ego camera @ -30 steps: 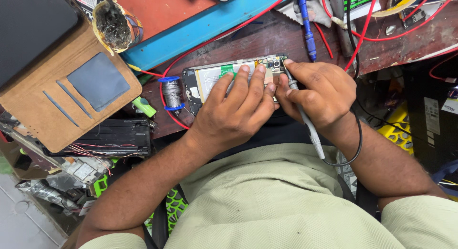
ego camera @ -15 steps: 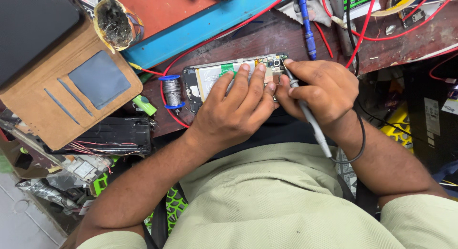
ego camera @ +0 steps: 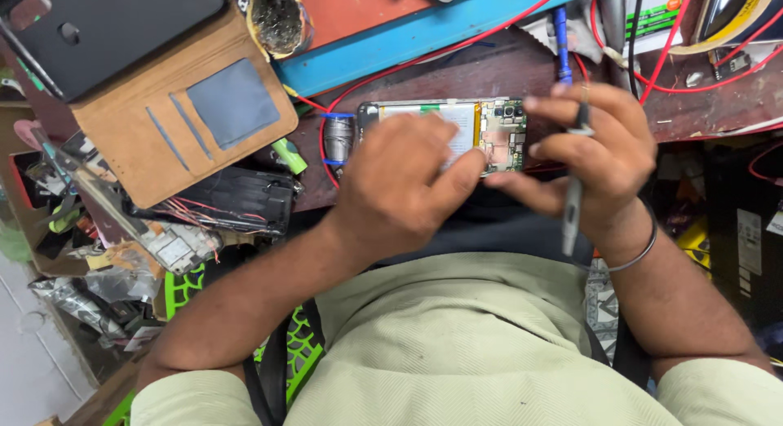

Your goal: The person removes the back cover of a smartphone, then uses a screwdriver and a metal probe to manipulate internal components on the motherboard. The phone remains open on the workbench as the person continues to adjust parts inside.

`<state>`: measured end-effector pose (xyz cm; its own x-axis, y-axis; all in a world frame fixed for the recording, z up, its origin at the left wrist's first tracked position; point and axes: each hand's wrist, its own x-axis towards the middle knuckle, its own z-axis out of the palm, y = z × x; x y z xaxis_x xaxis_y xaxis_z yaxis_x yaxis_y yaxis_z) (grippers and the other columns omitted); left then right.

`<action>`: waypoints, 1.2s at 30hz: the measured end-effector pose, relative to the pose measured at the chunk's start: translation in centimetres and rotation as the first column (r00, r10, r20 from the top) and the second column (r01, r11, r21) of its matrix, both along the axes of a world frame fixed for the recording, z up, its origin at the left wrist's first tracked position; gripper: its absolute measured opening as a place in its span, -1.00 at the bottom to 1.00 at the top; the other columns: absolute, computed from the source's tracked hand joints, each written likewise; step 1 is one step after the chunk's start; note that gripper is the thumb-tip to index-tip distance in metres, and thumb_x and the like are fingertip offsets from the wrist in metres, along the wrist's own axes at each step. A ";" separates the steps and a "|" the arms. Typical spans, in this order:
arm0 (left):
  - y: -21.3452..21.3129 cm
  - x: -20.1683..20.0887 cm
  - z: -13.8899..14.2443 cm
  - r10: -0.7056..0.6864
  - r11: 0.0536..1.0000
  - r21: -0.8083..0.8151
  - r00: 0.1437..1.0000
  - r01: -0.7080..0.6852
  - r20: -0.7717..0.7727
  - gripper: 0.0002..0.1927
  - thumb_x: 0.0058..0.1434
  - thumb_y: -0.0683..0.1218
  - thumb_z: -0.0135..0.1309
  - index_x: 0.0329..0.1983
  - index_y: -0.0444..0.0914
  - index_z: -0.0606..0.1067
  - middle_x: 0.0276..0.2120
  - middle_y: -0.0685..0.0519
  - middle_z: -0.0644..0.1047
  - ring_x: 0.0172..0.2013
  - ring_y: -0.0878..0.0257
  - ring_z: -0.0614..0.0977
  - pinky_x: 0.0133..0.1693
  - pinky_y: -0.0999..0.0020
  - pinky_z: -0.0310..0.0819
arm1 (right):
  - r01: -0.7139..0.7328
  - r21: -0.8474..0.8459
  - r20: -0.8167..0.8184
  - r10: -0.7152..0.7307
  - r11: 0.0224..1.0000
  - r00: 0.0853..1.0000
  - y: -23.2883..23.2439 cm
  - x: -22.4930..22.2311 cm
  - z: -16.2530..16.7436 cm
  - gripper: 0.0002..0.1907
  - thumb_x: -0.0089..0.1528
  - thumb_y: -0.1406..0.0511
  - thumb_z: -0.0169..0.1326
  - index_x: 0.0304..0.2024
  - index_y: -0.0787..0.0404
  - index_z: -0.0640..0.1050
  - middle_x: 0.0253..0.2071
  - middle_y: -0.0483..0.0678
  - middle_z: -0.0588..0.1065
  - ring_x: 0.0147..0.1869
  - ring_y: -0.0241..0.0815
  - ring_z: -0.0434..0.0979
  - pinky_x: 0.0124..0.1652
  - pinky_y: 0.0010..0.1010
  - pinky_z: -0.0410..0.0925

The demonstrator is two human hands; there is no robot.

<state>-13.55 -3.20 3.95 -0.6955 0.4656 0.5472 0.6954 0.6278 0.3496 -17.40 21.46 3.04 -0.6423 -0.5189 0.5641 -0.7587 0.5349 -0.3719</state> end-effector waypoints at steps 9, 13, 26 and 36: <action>-4.4 -1.4 3.9 0.155 0.970 -0.215 0.971 -0.114 0.182 -0.61 0.15 -0.09 0.36 0.04 -0.21 0.55 -0.15 0.08 0.48 -0.06 0.07 0.47 -0.04 0.12 0.28 | -0.108 0.171 0.206 0.072 0.979 0.976 -0.4 -0.9 1.2 -0.48 -0.02 0.10 0.50 -0.32 0.20 0.45 0.06 0.02 0.59 0.27 0.21 0.39 0.17 0.03 0.22; -5.6 -2.0 4.2 0.086 0.967 -0.250 0.979 -0.038 0.183 -0.14 -0.24 0.18 0.49 0.12 -0.26 0.50 -0.14 0.04 0.50 -0.08 0.07 0.44 -0.07 0.12 0.25 | -0.095 0.202 0.230 0.047 0.975 0.972 -0.2 -0.9 1.2 -0.50 0.00 0.17 0.50 -0.29 0.22 0.44 0.13 0.05 0.57 0.34 0.21 0.38 0.23 0.02 0.20; -4.7 -2.1 1.8 0.065 0.961 -0.276 0.983 -0.016 0.170 -0.18 -0.09 0.14 0.51 0.20 -0.26 0.47 -0.22 0.03 0.45 -0.06 0.07 0.44 0.00 0.11 0.28 | 0.009 0.072 0.256 -0.027 0.997 0.966 0.2 -0.8 0.0 -0.65 0.12 0.50 0.36 -0.23 0.26 0.41 0.18 0.15 0.55 0.40 0.22 0.44 0.34 -0.09 0.30; -4.5 -1.9 1.1 0.073 0.976 -0.217 0.977 -0.028 0.200 -0.18 -0.08 0.12 0.48 0.22 -0.20 0.45 -0.22 -0.01 0.41 -0.10 0.05 0.42 -0.07 0.09 0.25 | 0.073 -0.162 0.245 -0.032 0.984 0.969 0.7 -0.6 -1.6 -0.79 0.36 0.35 0.17 -0.16 0.33 0.40 0.20 0.27 0.54 0.29 0.21 0.53 0.31 -0.12 0.38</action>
